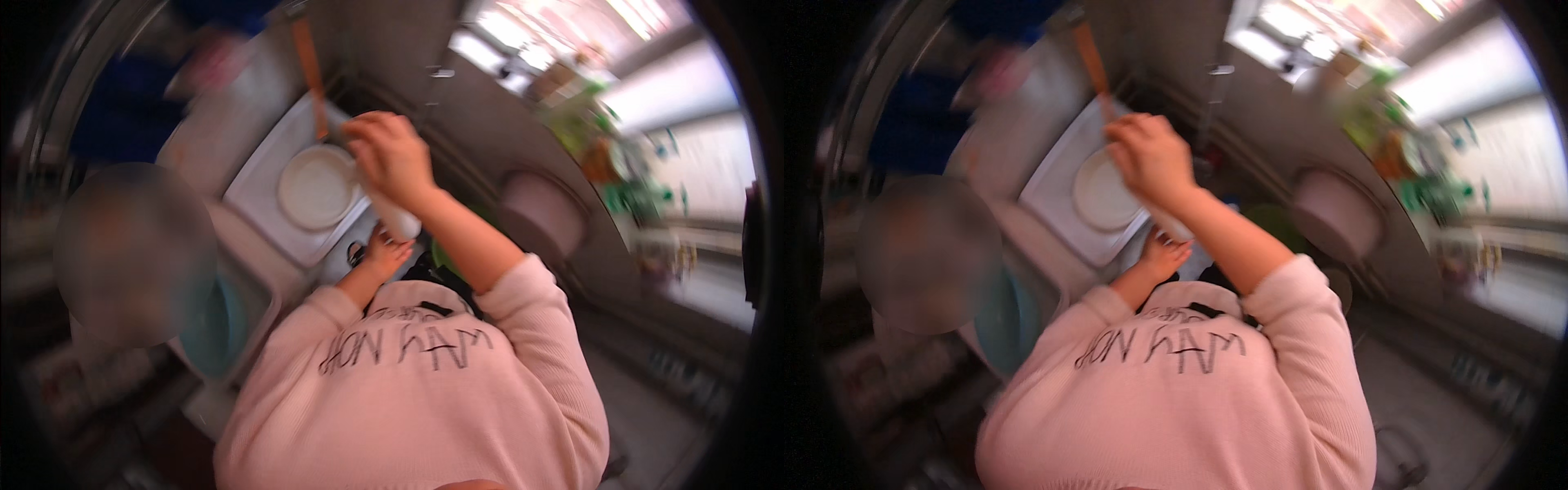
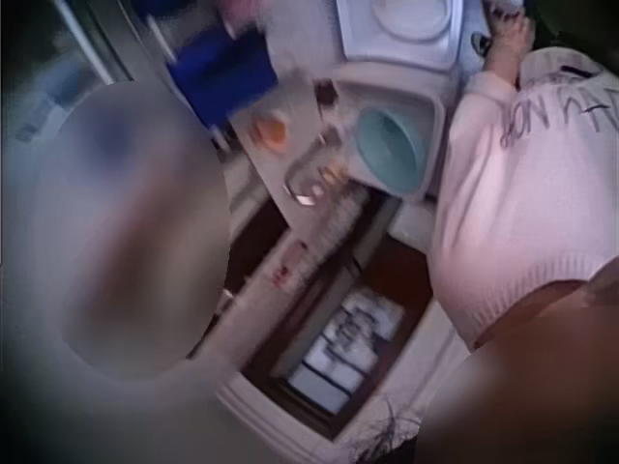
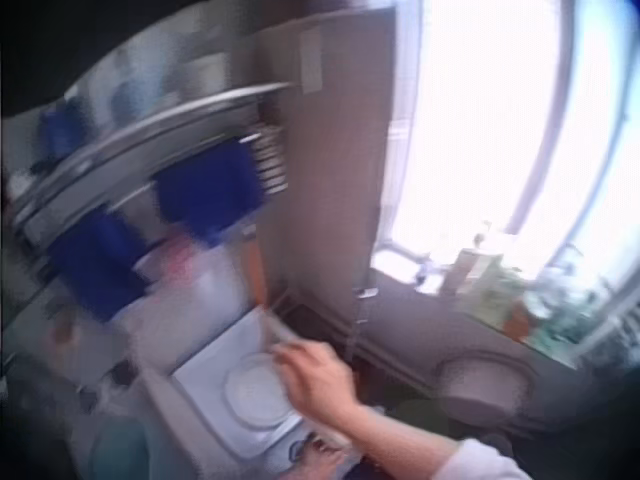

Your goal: The person fills a white basin with water, adds liquid soap, and scrubs the interior with a green brush. They rinse the basin, pour out the soapy water, and repeat the process before drying the basin with a blue cloth.

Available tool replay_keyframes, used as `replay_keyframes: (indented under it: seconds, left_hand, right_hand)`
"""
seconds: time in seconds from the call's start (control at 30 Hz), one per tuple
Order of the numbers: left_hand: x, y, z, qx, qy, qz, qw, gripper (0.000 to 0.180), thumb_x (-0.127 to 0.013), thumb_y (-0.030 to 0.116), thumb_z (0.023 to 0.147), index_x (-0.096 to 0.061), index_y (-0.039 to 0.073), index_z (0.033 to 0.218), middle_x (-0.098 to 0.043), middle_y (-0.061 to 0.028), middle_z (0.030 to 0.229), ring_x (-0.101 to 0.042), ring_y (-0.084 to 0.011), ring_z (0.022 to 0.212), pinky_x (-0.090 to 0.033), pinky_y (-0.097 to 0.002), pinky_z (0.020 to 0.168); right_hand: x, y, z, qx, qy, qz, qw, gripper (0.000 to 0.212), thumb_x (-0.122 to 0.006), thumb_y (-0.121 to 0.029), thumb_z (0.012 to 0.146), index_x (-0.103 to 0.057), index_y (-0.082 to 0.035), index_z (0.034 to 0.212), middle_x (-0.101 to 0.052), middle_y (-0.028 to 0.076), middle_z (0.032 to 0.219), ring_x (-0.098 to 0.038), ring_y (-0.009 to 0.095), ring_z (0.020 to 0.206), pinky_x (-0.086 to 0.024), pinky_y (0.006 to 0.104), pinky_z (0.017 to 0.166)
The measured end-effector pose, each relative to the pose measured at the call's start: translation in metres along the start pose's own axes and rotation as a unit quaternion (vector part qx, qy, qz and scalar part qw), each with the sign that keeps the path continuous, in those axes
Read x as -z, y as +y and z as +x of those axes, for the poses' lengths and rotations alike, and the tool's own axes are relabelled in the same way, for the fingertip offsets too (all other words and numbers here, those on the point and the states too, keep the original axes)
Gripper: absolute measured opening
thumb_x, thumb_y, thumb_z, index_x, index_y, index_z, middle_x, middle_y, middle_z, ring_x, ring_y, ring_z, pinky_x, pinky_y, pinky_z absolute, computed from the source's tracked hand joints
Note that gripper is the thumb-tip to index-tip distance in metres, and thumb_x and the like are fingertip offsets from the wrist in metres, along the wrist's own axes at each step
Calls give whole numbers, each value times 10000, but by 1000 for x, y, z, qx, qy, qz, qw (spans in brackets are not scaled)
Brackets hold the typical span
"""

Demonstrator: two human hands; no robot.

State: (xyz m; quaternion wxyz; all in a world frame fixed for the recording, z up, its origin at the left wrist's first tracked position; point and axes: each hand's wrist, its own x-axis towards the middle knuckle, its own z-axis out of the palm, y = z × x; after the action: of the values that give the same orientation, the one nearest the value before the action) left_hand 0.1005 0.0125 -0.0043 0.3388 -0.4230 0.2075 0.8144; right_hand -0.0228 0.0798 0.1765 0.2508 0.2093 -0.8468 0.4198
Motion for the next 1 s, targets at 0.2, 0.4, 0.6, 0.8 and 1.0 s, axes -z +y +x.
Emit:
replay_keyframes:
  seconds: [0.2,0.4,0.6,0.8,1.0]
  left_hand:
    - [21,19,-5,-4,36,-56,998,546,-465,559,753,-428,129,1088,-506,-104,1117,-467,-254,1050,-327,-363,878]
    - [32,31,-2,-24,35,-86,995,548,-454,559,760,-430,107,1070,-516,-105,1090,-489,-243,1002,-339,-343,854]
    - [39,41,-6,-29,41,-83,995,554,-443,565,766,-426,102,1070,-536,-95,1051,-508,-240,968,-351,-331,839]
    - [45,43,-10,-48,38,-82,995,565,-423,585,766,-426,111,1074,-540,-90,1052,-512,-227,969,-344,-329,851]
    - [46,45,-13,-61,7,-67,996,565,-404,583,778,-412,126,1109,-534,-79,1060,-507,-218,978,-338,-338,871]
  right_hand:
    - [-68,-18,7,27,-87,2,996,148,-533,-81,766,-586,-112,900,-571,28,938,-537,225,783,-443,316,687]
    - [-104,-27,13,54,-118,-12,991,148,-543,-81,758,-585,-117,895,-575,25,938,-533,227,731,-442,316,657]
    - [-119,-27,16,63,-121,-35,990,154,-548,-83,754,-589,-122,898,-581,26,939,-531,223,728,-440,310,654]
    - [-125,-32,13,57,-140,-39,988,141,-546,-104,760,-590,-115,894,-583,21,933,-531,221,734,-437,309,670]
    - [-127,-41,11,79,-137,-27,987,174,-540,-101,762,-571,-108,934,-571,50,939,-541,247,780,-440,325,681]
